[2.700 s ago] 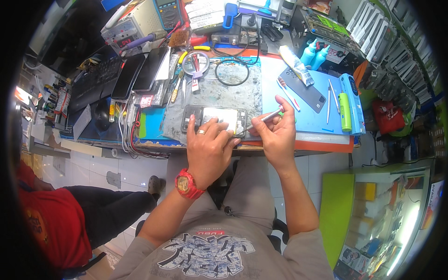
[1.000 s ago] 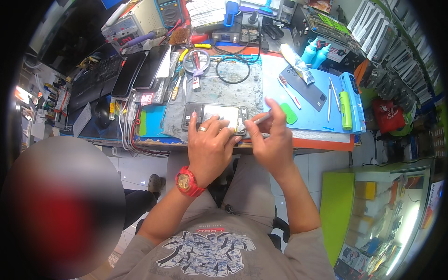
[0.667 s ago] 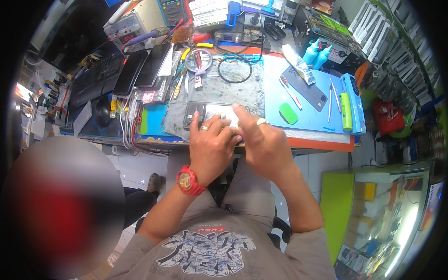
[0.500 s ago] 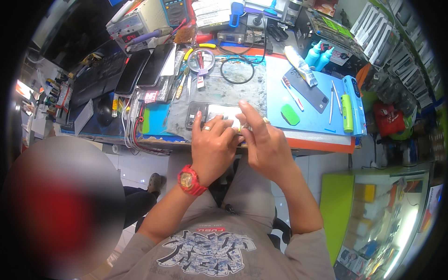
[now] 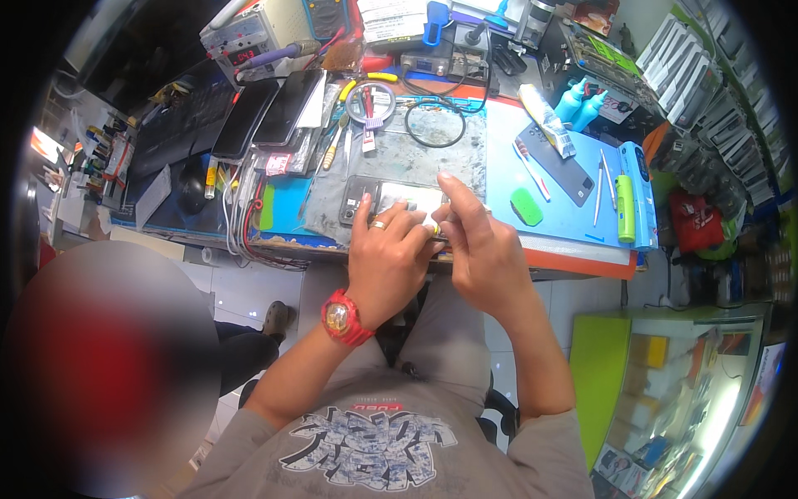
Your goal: The person uses a screwdriver to remove internal components from a disassembled mobile phone on a workbench and then applies adhesive from a tube to the phone's frame.
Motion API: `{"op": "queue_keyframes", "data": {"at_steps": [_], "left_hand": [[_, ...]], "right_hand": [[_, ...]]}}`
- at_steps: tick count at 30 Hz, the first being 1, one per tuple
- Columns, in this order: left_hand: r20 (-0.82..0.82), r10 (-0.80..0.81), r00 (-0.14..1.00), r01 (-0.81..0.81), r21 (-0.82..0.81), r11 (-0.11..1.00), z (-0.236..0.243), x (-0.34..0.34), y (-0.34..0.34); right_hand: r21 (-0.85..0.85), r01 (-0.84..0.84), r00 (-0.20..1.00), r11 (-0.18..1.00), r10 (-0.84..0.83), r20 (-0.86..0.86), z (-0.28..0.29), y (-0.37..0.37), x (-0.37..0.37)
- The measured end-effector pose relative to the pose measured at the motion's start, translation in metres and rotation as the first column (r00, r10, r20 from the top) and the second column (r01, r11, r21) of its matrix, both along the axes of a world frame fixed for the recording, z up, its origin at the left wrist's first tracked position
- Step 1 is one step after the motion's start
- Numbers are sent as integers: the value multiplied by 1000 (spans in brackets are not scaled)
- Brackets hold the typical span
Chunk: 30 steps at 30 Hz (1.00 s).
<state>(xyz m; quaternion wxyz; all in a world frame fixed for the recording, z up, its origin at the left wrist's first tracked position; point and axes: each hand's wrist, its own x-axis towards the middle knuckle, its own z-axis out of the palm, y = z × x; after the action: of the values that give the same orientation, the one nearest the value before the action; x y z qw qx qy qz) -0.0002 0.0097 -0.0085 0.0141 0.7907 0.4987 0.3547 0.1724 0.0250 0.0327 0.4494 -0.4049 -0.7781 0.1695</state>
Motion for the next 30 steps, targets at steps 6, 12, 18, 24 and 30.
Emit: {"op": "queue_keyframes", "data": {"at_steps": [6,12,18,24,30], "left_hand": [[-4,-7,1000,7,1,1000,-1,1,0],[0,3,1000,-3,-3,1000,-5,0,1],[14,-14,1000,15,-18,1000,-2,-1,1],[12,-10,1000,10,-15,1000,-3,0,0],[8,-12,1000,13,-19,1000,-4,-1,0]], "right_hand": [[-45,-22,999,999,20,-35,2,-2,1],[-70,8,1000,998,-9,-7,-1,-3,-6],[-32,137,984,990,-140,-109,12,16,4],[-92,109,963,990,-128,-236,-7,92,-23],[-77,124,984,989,-132,-122,-18,101,-30]]}}
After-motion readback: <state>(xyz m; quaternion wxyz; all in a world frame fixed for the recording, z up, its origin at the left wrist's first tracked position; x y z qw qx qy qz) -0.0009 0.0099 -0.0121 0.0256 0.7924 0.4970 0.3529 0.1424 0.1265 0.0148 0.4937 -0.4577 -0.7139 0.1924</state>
